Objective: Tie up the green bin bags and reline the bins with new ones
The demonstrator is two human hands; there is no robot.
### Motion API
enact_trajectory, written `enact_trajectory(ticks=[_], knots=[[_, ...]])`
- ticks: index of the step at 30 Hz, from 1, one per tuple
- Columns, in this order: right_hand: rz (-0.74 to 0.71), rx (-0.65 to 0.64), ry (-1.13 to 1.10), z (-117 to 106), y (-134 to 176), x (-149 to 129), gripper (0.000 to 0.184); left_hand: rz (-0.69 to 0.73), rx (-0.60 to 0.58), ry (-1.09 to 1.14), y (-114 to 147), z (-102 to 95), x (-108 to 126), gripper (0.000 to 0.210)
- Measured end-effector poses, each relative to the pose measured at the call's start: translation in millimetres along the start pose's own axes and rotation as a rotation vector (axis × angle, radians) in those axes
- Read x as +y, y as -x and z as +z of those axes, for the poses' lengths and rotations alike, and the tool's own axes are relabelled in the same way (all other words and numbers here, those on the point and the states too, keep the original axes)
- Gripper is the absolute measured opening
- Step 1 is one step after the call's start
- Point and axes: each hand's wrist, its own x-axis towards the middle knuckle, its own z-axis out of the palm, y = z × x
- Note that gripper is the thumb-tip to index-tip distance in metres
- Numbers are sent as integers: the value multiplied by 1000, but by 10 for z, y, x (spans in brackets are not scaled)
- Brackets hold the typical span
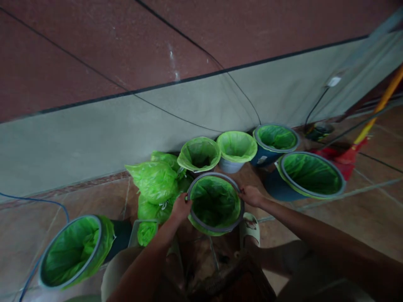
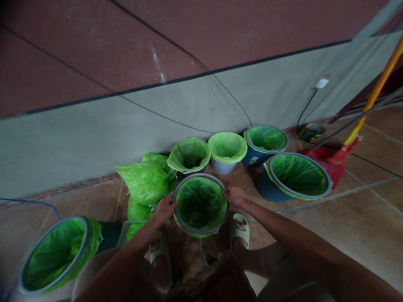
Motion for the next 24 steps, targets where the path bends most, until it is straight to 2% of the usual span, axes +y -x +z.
enact_trajectory(ticks=[5,9,15,24], knots=[[9,36,6,150,-83,-59,21,-35,102,-236,-78,17,21,38],[8,34,18,202,-141,-120,21,-78,98,-330,-93,0,3,37],[36,24,44,248,-167,-139,26,-82,103,-450,-80,85,-71,35],[56,11,71,222,-87,-198,29,-71,43,-506,-98,208,-152,33]])
